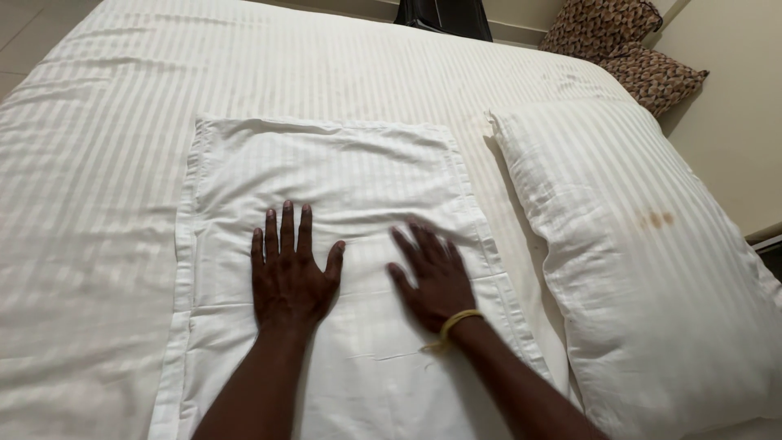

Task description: The person smooths a white pillow on a bed, then unfolds and smooths a white pillowcase on the bed surface. The pillow is moved aside while the pillowcase is adjusted and flattened by hand.

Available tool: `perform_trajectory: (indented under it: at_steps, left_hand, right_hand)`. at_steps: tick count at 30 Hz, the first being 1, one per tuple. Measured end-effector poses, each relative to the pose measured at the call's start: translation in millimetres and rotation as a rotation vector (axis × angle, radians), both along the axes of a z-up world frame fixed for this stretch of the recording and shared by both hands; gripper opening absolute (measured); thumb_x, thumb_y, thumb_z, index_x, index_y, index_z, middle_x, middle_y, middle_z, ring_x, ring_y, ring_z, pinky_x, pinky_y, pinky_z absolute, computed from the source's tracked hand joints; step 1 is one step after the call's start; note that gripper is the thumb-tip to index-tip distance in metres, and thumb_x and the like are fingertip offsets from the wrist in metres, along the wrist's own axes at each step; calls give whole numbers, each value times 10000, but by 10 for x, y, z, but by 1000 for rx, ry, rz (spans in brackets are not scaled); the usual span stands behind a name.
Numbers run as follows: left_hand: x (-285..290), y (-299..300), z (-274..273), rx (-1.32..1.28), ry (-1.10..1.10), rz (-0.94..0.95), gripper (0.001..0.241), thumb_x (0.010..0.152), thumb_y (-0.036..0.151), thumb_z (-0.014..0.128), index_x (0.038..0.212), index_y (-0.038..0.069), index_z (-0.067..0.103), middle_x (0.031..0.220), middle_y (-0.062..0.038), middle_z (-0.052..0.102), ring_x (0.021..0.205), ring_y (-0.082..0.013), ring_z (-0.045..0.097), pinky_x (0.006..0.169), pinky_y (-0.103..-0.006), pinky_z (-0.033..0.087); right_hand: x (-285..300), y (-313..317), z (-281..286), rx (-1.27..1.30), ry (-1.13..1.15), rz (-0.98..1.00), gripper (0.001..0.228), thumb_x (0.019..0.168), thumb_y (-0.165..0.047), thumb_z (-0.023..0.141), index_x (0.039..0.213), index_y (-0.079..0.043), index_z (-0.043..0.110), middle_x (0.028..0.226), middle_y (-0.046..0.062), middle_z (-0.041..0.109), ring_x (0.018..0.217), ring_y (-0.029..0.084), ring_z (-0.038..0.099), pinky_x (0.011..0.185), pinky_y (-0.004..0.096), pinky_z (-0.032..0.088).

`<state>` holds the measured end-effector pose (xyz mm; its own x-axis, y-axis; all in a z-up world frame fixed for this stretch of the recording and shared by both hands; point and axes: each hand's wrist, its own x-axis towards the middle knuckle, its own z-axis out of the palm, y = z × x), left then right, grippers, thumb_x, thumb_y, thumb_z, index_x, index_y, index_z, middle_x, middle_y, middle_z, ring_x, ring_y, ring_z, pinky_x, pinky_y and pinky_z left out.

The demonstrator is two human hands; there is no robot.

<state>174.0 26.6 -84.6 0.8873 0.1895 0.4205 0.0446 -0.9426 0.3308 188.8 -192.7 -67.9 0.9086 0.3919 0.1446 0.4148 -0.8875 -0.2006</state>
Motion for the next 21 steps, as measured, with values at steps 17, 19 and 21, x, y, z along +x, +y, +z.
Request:
perform_trajectory:
  at_steps: [17,19,21]
  left_hand:
    - [-9,-7,0,42,-140,-1,632,961,488,512,1444,82,546,1570,-163,451,1495,-321,352,1240,-470,230]
    - [-34,-22,30,46,-173,-24,563,960,418,539,1399,69,591,1515,-166,506,1460,-319,405,1234,-466,270]
    - [-64,-28,85,52,-207,-41,496,959,349,567,1354,57,635,1461,-168,561,1425,-316,458,1228,-461,310]
  right_hand:
    - [137,549,-203,253,-11,202,585,1028,-290,467,1569,-78,401,1661,157,355,1563,318,272,1277,452,166]
    - [169,596,-212,277,17,190,570,1037,-288,440,1574,-99,405,1669,144,358,1561,300,290,1279,449,167]
    - [207,574,-194,301,45,184,557,1047,-287,414,1579,-121,409,1677,131,362,1558,282,308,1280,445,168]
